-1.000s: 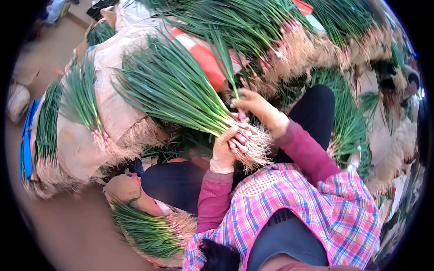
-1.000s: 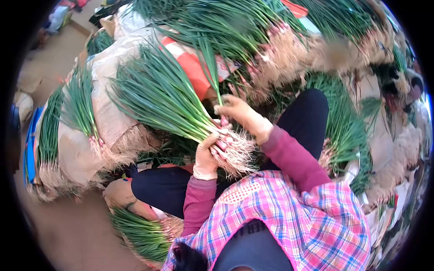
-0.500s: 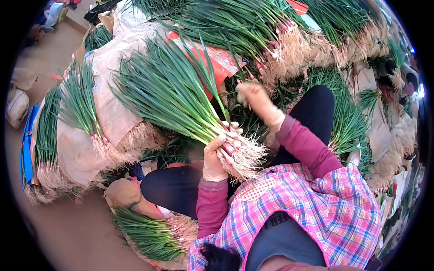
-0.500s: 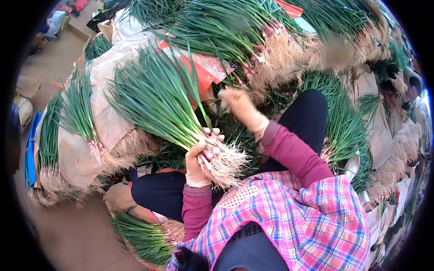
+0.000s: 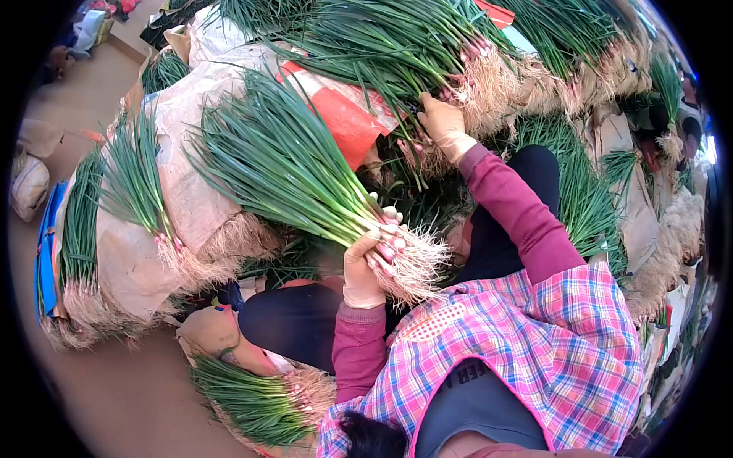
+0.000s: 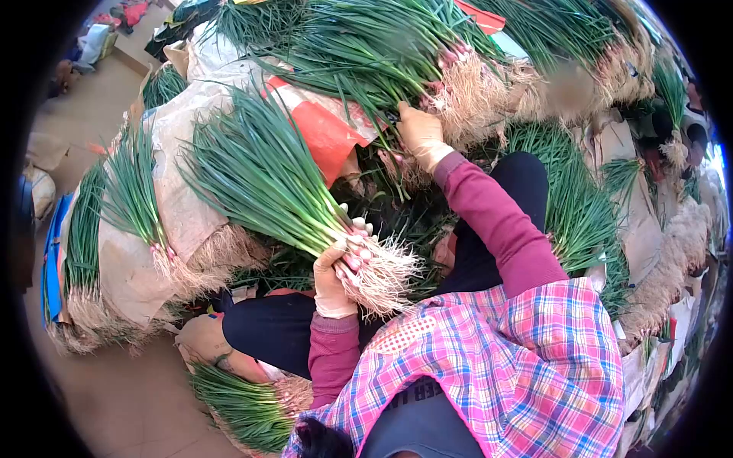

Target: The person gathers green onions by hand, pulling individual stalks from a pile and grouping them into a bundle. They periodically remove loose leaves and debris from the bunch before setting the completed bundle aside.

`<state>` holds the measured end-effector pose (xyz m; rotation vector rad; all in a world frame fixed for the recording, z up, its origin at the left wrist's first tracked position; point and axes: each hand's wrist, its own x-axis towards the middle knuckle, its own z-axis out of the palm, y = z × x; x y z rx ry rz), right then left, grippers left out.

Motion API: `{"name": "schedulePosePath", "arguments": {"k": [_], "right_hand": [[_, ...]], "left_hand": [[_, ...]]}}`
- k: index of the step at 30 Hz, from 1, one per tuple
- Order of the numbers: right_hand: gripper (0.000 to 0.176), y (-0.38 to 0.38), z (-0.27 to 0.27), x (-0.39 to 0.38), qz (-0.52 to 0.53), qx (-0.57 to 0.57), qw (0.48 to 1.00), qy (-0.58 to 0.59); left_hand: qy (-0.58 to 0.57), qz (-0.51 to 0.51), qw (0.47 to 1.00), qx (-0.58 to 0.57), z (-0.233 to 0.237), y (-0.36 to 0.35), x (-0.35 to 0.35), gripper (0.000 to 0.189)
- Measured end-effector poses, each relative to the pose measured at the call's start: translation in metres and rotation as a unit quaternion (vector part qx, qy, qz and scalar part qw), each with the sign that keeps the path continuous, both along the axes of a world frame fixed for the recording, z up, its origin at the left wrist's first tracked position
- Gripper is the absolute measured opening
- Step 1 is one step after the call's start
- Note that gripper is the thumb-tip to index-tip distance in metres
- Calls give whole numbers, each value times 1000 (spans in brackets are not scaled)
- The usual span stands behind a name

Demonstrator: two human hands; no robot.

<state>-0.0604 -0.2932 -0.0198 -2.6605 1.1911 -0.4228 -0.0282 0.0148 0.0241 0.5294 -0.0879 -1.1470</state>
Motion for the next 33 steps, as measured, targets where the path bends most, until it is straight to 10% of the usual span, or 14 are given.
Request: {"name": "schedulePosePath", "arguments": {"k": [2, 9, 13, 15, 20, 25, 28, 29, 31, 33], "right_hand": [[41, 16, 1, 1, -13, 62, 979, -194], [34, 47, -29, 8, -15, 101, 989, -111], [8, 71, 14, -24, -6, 613, 748, -255], [8, 76, -6, -36, 202, 485, 776, -350], [23, 97, 148, -159, 40, 566, 703, -429], [17, 64, 141, -256, -101, 277, 685, -667], [11, 45, 103, -295, -151, 277, 763, -564], [13, 13, 46, -324, -157, 179, 865, -441], [25, 3, 4, -337, -393, 183, 897, -87], [37, -8, -48, -357, -390, 176, 878, -213]], "left_hand": [[-6, 13, 1000, 8, -2, -1, 0, 68], [-10, 1, 1000, 4, -7, 1, 1, 71], [-13, 0, 1000, 3, -3, 0, 3, 68], [-24, 5, 999, 23, -8, 0, 2, 66], [22, 12, 998, 61, 6, -5, -2, 65], [-10, -13, 1000, 27, -10, -4, 0, 61], [-32, -4, 999, 36, -11, -4, -1, 63], [-35, -6, 999, 35, -9, -6, -3, 63], [-68, 26, 997, 11, 0, -6, -8, 64], [-81, 37, 996, -19, 16, 3, -8, 66]]}}
